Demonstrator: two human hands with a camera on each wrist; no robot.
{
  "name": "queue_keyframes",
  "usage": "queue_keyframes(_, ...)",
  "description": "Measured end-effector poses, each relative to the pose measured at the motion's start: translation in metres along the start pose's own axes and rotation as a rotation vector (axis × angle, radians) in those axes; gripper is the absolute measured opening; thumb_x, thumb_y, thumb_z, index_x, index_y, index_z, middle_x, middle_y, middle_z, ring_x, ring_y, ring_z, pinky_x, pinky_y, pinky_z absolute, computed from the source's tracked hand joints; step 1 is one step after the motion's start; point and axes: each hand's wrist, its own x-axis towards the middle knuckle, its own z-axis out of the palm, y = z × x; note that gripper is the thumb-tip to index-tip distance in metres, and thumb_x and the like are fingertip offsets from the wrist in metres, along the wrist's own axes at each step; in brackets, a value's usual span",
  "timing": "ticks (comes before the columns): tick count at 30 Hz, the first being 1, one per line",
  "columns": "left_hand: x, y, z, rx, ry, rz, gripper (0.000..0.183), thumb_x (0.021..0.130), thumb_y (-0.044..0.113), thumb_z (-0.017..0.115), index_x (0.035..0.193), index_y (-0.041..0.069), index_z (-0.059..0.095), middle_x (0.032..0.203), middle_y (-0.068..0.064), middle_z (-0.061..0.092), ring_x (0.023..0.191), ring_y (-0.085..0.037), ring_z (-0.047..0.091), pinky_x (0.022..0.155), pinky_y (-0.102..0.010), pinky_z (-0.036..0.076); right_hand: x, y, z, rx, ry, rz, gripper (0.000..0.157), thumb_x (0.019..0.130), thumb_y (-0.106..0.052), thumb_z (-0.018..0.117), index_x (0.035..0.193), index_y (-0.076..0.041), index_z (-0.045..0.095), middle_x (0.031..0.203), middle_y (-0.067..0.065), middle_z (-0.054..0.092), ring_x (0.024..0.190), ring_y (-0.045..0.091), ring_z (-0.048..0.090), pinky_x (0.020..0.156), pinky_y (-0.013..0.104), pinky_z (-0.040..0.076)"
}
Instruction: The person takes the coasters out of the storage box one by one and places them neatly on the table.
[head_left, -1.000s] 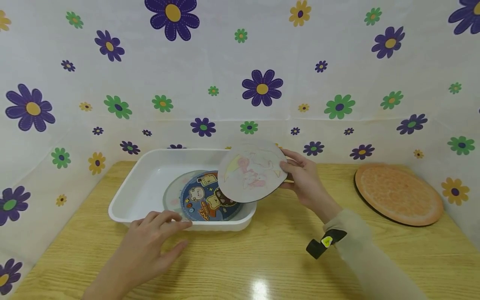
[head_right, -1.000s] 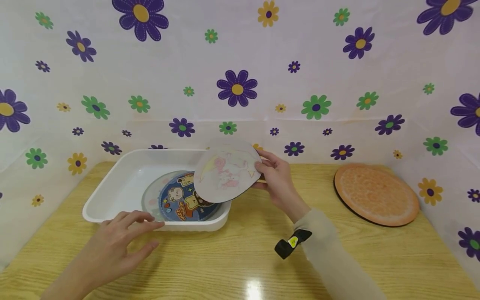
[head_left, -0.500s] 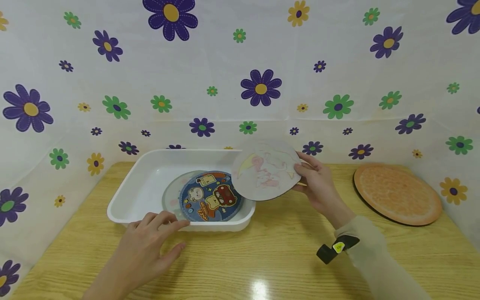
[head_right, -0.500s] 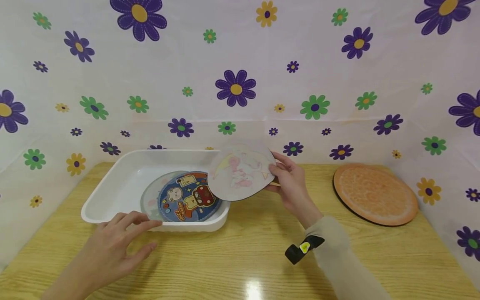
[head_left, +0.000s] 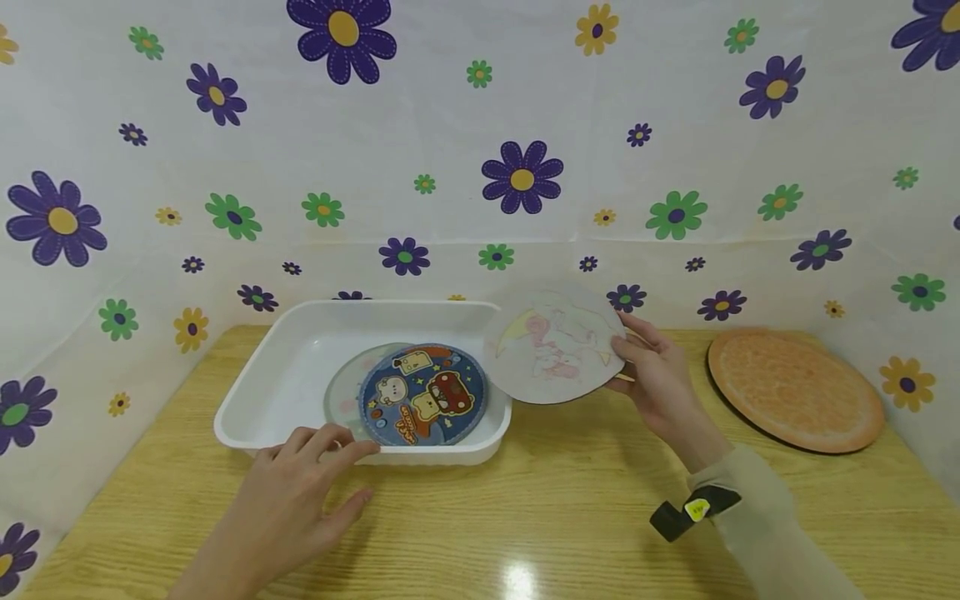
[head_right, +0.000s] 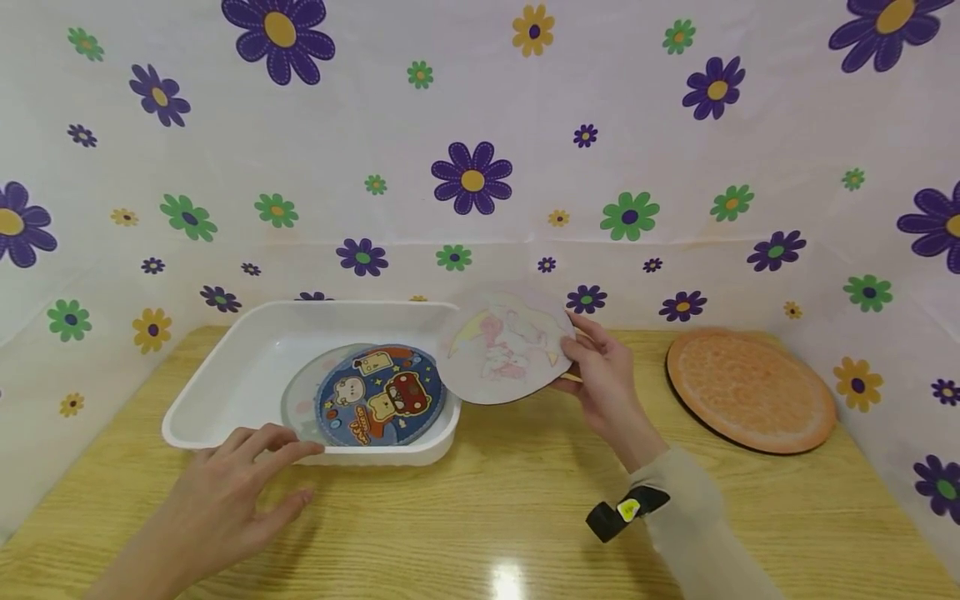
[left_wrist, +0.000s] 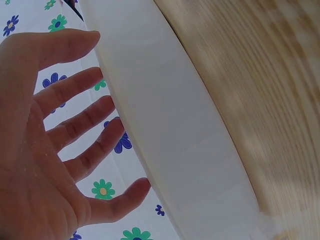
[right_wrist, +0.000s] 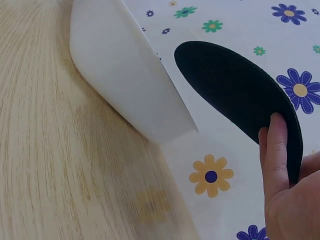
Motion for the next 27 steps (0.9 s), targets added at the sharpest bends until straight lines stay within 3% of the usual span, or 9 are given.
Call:
queue_keyframes(9,0.001,0.000,0.001,-0.004,0.011,0.007,0.043,0.080,0.041,0.084,0.120,0.032,0.071,0.110,0.004,0.067,0.100,-0.023,0.064,0.070,-0.050,0.058,-0.005,0.001,-0.012,0.044,0.040,0.000,0.052,0.107,-0.010,0.051,0.157,-0.016,0.040,0.097,-0.010,0.073,0.077,0.006,0.071,0.068,0.024,0.060)
queue_keyframes(27,0.001,0.001,-0.001,-0.033,-0.014,-0.005,0.042,0.081,0.039,0.084,0.120,0.030,0.072,0.111,0.003,0.068,0.101,-0.023,0.063,0.076,-0.055,0.058,-0.011,-0.002,-0.036,0.046,0.091,-0.006,0.056,0.106,-0.012,0.053,0.159,-0.017,0.036,0.098,-0.011,0.072,0.079,0.006,0.072,0.069,0.024,0.061)
